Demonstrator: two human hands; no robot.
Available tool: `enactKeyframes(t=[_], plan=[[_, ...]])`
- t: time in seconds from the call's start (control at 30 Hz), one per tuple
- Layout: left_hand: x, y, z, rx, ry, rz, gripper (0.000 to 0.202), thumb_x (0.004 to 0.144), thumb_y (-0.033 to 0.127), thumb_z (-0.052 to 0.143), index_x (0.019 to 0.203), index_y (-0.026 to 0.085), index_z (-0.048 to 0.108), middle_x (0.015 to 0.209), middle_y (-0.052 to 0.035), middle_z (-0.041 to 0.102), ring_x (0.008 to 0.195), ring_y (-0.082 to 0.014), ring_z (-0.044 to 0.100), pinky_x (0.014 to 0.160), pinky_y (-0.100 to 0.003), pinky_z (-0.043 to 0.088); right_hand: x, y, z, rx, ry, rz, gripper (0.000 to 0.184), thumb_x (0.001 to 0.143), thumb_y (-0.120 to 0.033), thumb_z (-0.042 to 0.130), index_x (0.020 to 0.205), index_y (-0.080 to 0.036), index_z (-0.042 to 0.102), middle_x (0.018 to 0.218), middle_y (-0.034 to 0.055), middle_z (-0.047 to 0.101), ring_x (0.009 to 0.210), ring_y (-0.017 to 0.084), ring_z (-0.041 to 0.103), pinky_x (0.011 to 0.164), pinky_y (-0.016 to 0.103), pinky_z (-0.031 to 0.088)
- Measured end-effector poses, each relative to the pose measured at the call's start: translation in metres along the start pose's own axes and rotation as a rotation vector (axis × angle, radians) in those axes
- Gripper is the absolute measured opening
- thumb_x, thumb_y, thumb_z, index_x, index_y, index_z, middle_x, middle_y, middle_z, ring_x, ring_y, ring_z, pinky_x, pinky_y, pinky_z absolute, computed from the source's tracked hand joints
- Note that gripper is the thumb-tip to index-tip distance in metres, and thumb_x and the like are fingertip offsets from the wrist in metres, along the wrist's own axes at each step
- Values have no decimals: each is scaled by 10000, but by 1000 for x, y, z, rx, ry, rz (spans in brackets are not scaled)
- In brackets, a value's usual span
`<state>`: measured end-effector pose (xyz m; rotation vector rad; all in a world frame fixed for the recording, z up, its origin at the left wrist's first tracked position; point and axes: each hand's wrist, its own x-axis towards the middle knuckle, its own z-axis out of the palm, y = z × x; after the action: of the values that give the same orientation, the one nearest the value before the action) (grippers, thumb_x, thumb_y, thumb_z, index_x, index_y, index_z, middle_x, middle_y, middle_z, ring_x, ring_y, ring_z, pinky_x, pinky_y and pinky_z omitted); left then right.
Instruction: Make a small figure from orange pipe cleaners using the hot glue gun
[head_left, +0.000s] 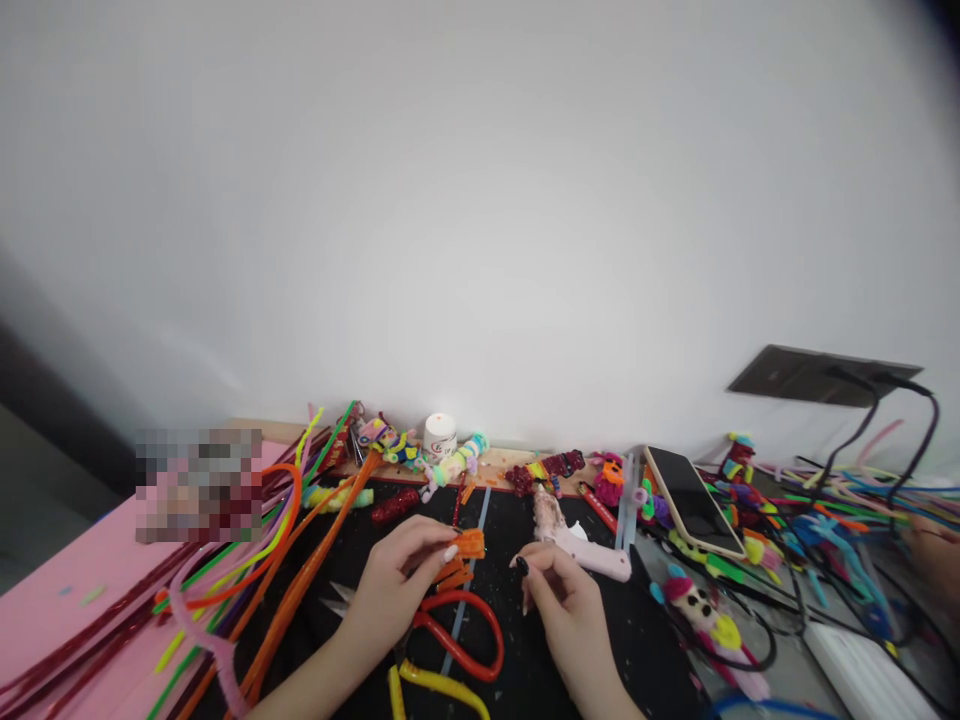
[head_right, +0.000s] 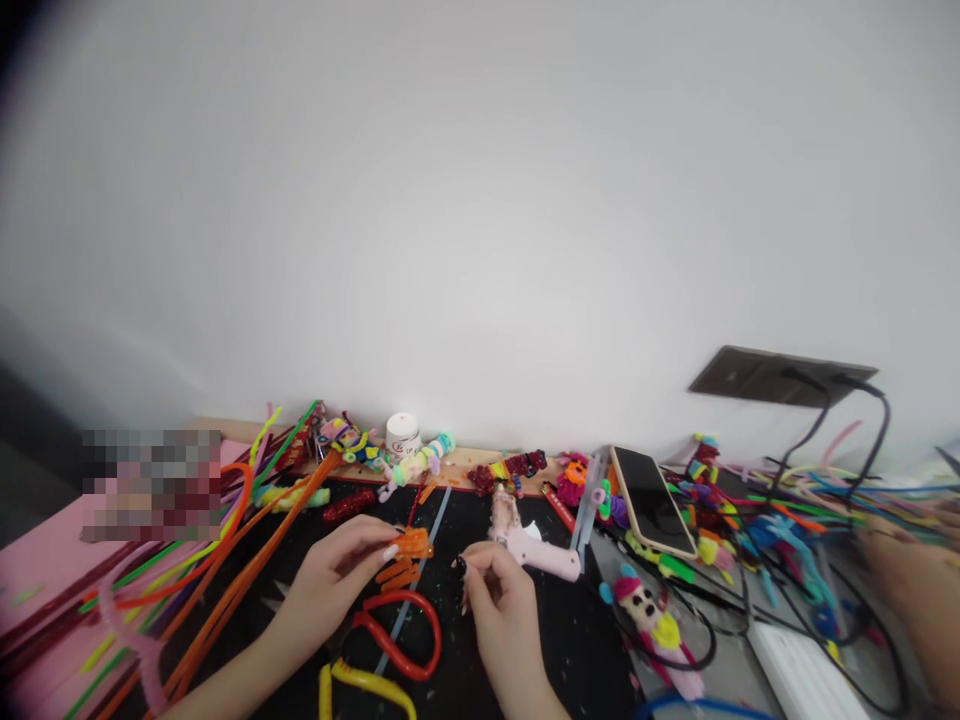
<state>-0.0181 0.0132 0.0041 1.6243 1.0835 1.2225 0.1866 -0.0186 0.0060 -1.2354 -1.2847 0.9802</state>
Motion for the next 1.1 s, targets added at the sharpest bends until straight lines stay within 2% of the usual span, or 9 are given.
enactKeyframes(t=[0.13,0.3,0.5,0.6,0.7,0.87,0.93,1.0,1.1], plan=[[0,1,0,1,13,5,110,837,216,587,857,191,692,883,-50,668,838,-174,645,749,-255,528,0,4,1,10,-29,11,326,879,-472,510,703,-198,503,593,-28,489,492,120,458,479,230,390],[-1,1,1,-3,12,4,105,833,218,592,854,194,692,884,-47,667,838,-171,643,750,-254,526,1,8,0,-112,-64,-11,402,942,-464,355,631,-216,413,552,-36,442,506,123,426,502,237,349],[-1,1,1,-11,6,-12,116,832,228,587,855,193,695,886,-53,668,844,-179,645,748,-262,535,2,8,-6,-259,-51,-22,401,909,-403,408,557,-211,410,506,-33,429,489,120,404,496,241,302],[-1,-2,2,-32,22,-19,114,825,235,592,855,191,692,904,-59,665,865,-186,645,761,-268,540,3,8,-7,-249,-23,-70,281,878,-345,469,642,-194,493,587,-26,461,521,122,413,500,234,317],[-1,-7,3,-78,66,-41,110,817,245,597,859,190,682,957,-65,659,906,-193,642,789,-278,542,3,8,-7,-208,-12,-102,193,862,-315,492,709,-196,492,677,-15,488,532,116,416,500,232,333],[0,-10,3,-167,127,-119,149,815,277,594,920,189,651,1057,-76,663,961,-201,639,863,-314,530,5,6,-8,-301,-76,-166,356,919,-290,408,575,-201,433,576,-18,460,565,136,459,541,241,353],[0,-8,2,-180,104,-168,180,819,289,586,958,186,637,1011,-74,684,935,-202,650,865,-327,531,5,4,-8,-314,-67,-213,260,891,-256,446,653,-188,524,680,14,539,636,149,510,575,244,387],[0,-5,3,-168,55,-192,186,819,286,583,964,182,636,940,-68,699,897,-203,659,846,-332,538,5,3,-6,-293,-54,-203,126,840,-211,493,897,-183,602,834,42,594,645,144,524,548,235,400],[-3,0,6,-129,-47,-140,137,810,248,590,912,184,657,956,-69,696,896,-204,657,825,-319,542,1,2,-2,-253,-105,-121,370,782,-168,533,1150,-195,563,943,55,622,582,121,502,482,217,378]])
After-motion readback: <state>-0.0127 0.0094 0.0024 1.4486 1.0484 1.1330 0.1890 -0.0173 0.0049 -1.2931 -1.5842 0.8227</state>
